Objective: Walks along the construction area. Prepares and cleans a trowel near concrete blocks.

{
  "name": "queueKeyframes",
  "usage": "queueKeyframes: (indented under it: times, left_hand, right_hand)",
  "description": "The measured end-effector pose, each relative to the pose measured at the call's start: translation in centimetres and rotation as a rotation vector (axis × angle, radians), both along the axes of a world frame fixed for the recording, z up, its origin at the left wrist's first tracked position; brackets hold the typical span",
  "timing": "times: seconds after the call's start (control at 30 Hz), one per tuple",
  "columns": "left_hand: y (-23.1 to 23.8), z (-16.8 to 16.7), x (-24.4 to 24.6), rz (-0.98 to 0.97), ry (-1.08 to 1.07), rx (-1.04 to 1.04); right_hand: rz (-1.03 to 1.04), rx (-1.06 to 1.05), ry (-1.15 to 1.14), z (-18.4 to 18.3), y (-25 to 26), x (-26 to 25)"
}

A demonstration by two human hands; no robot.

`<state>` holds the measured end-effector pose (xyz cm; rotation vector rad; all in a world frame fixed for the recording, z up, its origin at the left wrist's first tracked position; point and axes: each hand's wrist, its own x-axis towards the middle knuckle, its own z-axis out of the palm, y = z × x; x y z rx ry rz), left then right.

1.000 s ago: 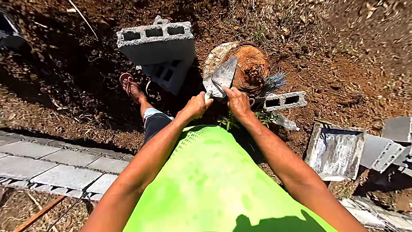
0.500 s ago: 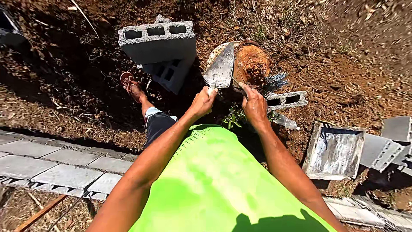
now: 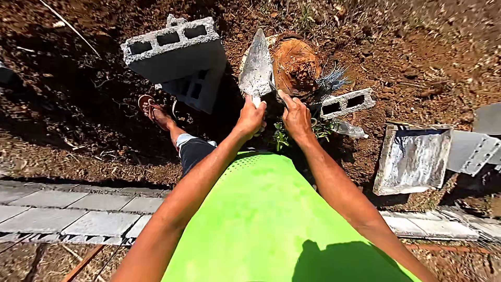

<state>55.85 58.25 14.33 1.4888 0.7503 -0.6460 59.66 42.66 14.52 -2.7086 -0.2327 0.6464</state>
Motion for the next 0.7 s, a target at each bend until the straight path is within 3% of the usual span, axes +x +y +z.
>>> queueKeyframes:
  times: [0.1,0.33,0.53,0.7]
  left_hand:
    - [-0.4,0.0,-0.1,0.004,0.005,0.028]
    - [-0.6,0.6,-1.1,-0.068,0.02,0.052]
    - [-1.5,0.3,-1.4,-0.074,0.048,0.059]
    - [-0.9,0.2,-1.2,-0.079,0.048,0.038]
  right_hand:
    - [-0.022,0.092,0.006,0.2,2.3,3.8]
    - [-0.05,0.126,-0.004,-0.3,-1.5,-1.1]
    - [-0.076,0.093,0.001,-0.3,1.9,3.1]
    - [-0.087,0.085,-0.001,-1.5,-1.7,-3.4]
